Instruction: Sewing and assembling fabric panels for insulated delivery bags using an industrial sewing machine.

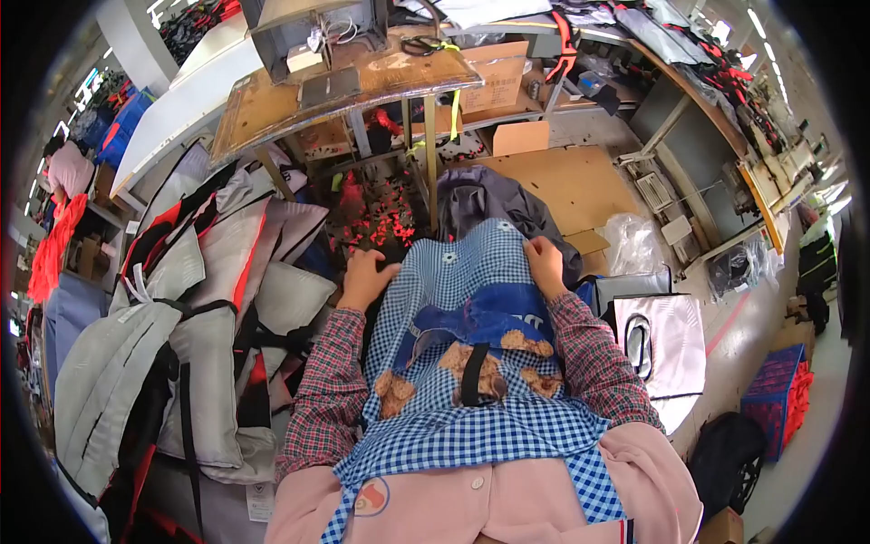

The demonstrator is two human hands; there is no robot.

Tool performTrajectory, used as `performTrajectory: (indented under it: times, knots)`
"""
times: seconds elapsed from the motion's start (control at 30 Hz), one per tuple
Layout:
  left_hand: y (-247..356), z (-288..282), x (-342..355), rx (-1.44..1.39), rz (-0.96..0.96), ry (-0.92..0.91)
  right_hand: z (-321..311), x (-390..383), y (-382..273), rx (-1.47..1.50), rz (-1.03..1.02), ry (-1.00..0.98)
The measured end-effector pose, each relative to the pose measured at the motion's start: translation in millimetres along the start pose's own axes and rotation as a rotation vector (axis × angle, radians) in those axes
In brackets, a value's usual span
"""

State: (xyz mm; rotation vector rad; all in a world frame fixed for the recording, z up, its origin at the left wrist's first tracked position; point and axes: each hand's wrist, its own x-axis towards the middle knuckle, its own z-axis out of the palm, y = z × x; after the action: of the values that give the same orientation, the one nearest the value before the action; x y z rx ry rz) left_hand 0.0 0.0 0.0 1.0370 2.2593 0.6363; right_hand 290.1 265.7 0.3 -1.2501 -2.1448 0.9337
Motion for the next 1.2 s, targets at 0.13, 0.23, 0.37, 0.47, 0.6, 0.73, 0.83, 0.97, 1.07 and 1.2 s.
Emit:
performTrajectory:
  times: [0.13, 0.23, 0.37, 0.47, 0.6, 0.73, 0.83, 0.97, 1.07, 1.2]
  knots:
    - [35, 37, -12, 0.532, 0.366, 0.289, -1, -6, -25, 0.017, -0.202, 0.159]
    - [46, 53, -3, 0.654, 0.545, 0.392, -6, -12, -40, -0.175, -0.153, 0.077]
    - [32, 38, 36, -0.055, 0.385, 0.293, -32, -39, -42, 0.164, -0.102, 0.12]
    - [13, -34, 59, -0.525, 0.422, 0.034, -46, -52, -39, 0.212, -0.166, 0.203]
    - [29, -59, 70, -0.499, 0.334, -0.036, -46, -52, -38, 0.248, -0.192, 0.222]
    - [50, -33, 66, -0.37, 0.305, -0.127, -28, -50, -44, 0.263, -0.173, 0.153]
    - [64, -14, 64, -0.318, 0.298, -0.218, -17, -48, -41, 0.22, -0.166, 0.062]
    - [65, 3, 53, -0.27, 0.27, -0.321, 6, -45, -35, 0.131, -0.16, -0.006]
    - [48, 9, 44, -0.259, 0.227, -0.383, 23, -40, -37, 0.084, -0.195, 0.081]
    - [19, 20, 30, -0.317, 0.211, -0.495, 32, -22, -45, 0.021, -0.137, 0.074]
